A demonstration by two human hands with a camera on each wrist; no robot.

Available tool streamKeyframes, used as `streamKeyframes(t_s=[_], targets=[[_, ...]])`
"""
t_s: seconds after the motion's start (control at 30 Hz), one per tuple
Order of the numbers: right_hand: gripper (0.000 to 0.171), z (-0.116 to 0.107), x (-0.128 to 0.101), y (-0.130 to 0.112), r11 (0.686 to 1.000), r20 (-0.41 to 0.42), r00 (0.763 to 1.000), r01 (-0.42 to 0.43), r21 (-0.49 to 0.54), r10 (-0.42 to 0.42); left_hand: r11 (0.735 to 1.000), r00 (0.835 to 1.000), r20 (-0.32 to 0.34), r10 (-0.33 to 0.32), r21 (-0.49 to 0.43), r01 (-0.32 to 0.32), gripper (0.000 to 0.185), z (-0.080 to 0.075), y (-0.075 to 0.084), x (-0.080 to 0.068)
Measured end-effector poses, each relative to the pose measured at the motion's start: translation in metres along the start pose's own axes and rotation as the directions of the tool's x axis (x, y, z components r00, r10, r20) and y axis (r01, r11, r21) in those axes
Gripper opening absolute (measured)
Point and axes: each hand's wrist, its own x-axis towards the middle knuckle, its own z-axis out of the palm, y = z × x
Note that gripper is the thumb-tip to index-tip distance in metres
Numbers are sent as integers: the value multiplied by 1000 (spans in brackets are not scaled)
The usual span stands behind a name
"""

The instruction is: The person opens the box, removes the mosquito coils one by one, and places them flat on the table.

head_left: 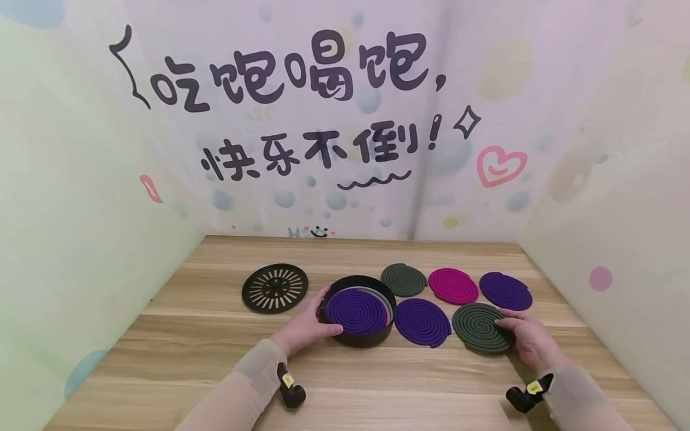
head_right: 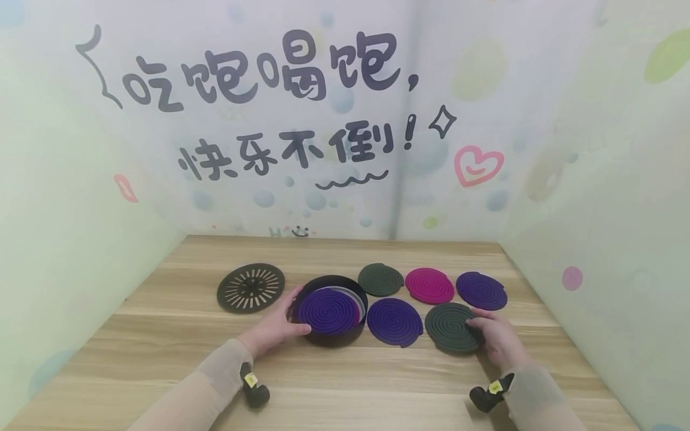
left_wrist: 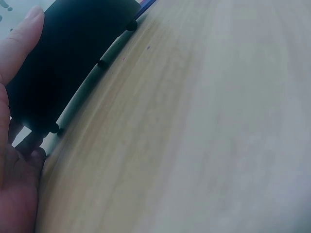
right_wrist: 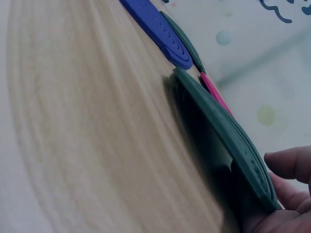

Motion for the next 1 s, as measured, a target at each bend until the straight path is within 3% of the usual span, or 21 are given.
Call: streamKeyframes(t_s=[0.3,0.57,0.77,0.9,1.0], targets=[[16,0,-1,1,1000,-18,1000,6,9,-6,1000,999,-29,-16,16,17,101,3,-31,16],[14,0,-1,-2,999,-56,998,13,-33,-15,1000,1000,-3,-14,14,14,104,0,-33,17],[24,1,-2,-6,995,-75,997,16,-99,-24,1000,1000,-4,-15,19,15,105,0,-33,16],[47,3,-4,-11,985,-76,997,-24,-170,11,1000,1000,2,-12,24,11,107,0,-34,17],[60,3,-5,-15,960,-83,996,-49,-276,27,1000,1000,5,-13,25,12,108,1,-34,18]])
